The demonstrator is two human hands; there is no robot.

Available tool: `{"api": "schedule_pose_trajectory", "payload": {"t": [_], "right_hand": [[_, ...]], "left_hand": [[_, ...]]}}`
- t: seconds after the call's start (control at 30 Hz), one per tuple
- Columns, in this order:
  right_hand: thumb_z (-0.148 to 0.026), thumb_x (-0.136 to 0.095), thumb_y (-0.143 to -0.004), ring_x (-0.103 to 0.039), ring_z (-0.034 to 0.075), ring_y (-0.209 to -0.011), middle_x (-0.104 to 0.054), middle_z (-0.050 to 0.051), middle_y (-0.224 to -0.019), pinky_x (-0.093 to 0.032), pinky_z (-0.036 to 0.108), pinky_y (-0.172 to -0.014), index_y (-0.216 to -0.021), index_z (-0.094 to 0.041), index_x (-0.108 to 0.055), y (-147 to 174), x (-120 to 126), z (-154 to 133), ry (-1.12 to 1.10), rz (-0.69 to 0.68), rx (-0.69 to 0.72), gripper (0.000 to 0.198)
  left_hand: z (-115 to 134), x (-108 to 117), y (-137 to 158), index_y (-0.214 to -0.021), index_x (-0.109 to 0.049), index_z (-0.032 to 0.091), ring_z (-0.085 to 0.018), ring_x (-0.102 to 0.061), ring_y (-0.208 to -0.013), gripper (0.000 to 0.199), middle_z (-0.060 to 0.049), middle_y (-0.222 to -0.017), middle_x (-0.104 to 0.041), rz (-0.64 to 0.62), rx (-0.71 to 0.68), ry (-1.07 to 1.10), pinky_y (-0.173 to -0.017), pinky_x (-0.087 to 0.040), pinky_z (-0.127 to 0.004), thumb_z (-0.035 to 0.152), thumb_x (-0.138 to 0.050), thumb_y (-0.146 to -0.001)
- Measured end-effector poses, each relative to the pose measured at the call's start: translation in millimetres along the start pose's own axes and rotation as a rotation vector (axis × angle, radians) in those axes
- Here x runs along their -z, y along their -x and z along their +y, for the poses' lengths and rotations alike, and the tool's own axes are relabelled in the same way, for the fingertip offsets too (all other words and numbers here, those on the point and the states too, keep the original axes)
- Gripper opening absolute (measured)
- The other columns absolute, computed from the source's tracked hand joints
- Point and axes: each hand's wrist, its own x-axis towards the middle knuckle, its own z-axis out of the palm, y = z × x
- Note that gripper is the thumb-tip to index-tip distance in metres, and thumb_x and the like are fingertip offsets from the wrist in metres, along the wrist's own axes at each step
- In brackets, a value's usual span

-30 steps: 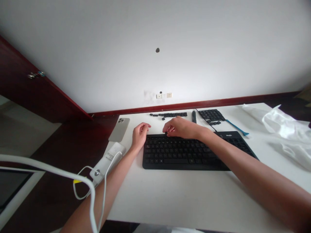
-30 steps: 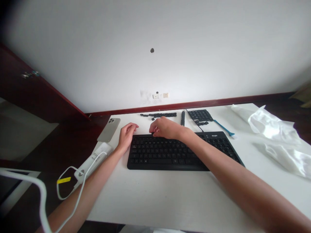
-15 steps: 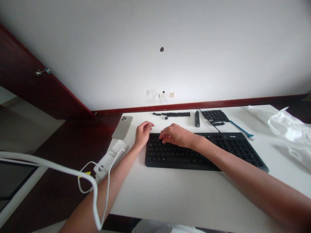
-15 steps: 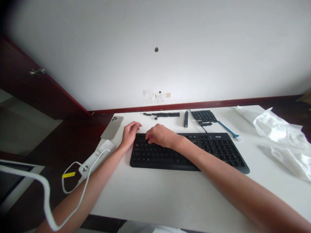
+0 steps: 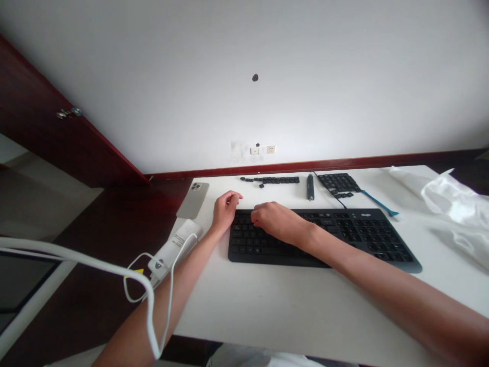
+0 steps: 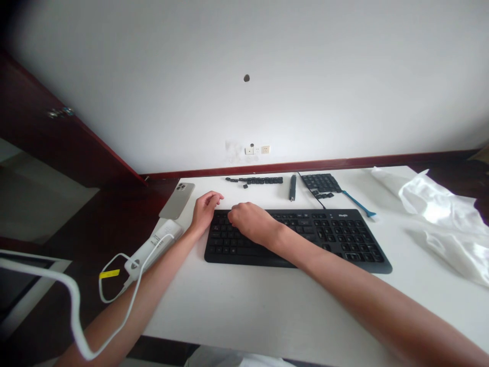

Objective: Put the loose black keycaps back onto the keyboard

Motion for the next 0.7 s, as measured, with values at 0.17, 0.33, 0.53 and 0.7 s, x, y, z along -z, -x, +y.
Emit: {"api": "schedule_pose_trajectory", "payload": {"t": [0.17, 0.33, 0.53, 0.7], "right_hand": [[-0.002, -0.05, -0.095, -0.066, 0.025, -0.082, -0.072, 0.009, -0.089, -0.039, 0.034, -0.062, -0.087, -0.016, -0.072, 9, 4, -25, 0.16, -0.03, -0.045, 0.027], [-0.003, -0.047, -0.096, -0.063, 0.026, -0.087, -0.069, 0.012, -0.09, -0.041, 0.035, -0.066, -0.085, -0.015, -0.071, 10, -4, -33, 0.169, -0.021, -0.045, 0.029], [-0.01, -0.051, -0.096, -0.059, 0.018, -0.079, -0.066, 0.006, -0.094, -0.037, 0.03, -0.067, -0.089, -0.017, -0.066, -3, -29, 0, -0.056, 0.211, -0.066, 0.018], [-0.012, -0.052, -0.095, -0.054, 0.014, -0.072, -0.063, 0.002, -0.089, -0.035, 0.027, -0.068, -0.084, -0.019, -0.063, -8, -41, 14, -0.245, 0.3, -0.074, 0.017]], "left_hand": [[3, 0, 1, -0.079, -0.07, 0.019, -0.016, -0.059, -0.071, 0.021, 0.001, -0.071, -0.062, 0.008, 0.017, -0.03, -0.069, -0.043, -0.026, 0.026, -0.053, -0.089], [3, -2, 2, -0.079, -0.07, 0.019, -0.016, -0.06, -0.072, 0.021, 0.0, -0.074, -0.065, -0.005, -0.008, -0.051, -0.069, -0.045, -0.026, 0.027, -0.053, -0.09], [0, -2, 2, -0.081, -0.07, 0.02, -0.016, -0.059, -0.072, 0.022, 0.001, -0.073, -0.065, -0.028, -0.012, -0.024, -0.068, -0.044, -0.025, 0.031, -0.056, -0.093], [-1, -2, 3, -0.082, -0.07, 0.02, -0.016, -0.059, -0.073, 0.023, 0.0, -0.077, -0.068, -0.048, -0.026, -0.019, -0.07, -0.044, -0.025, 0.032, -0.056, -0.094]]}}
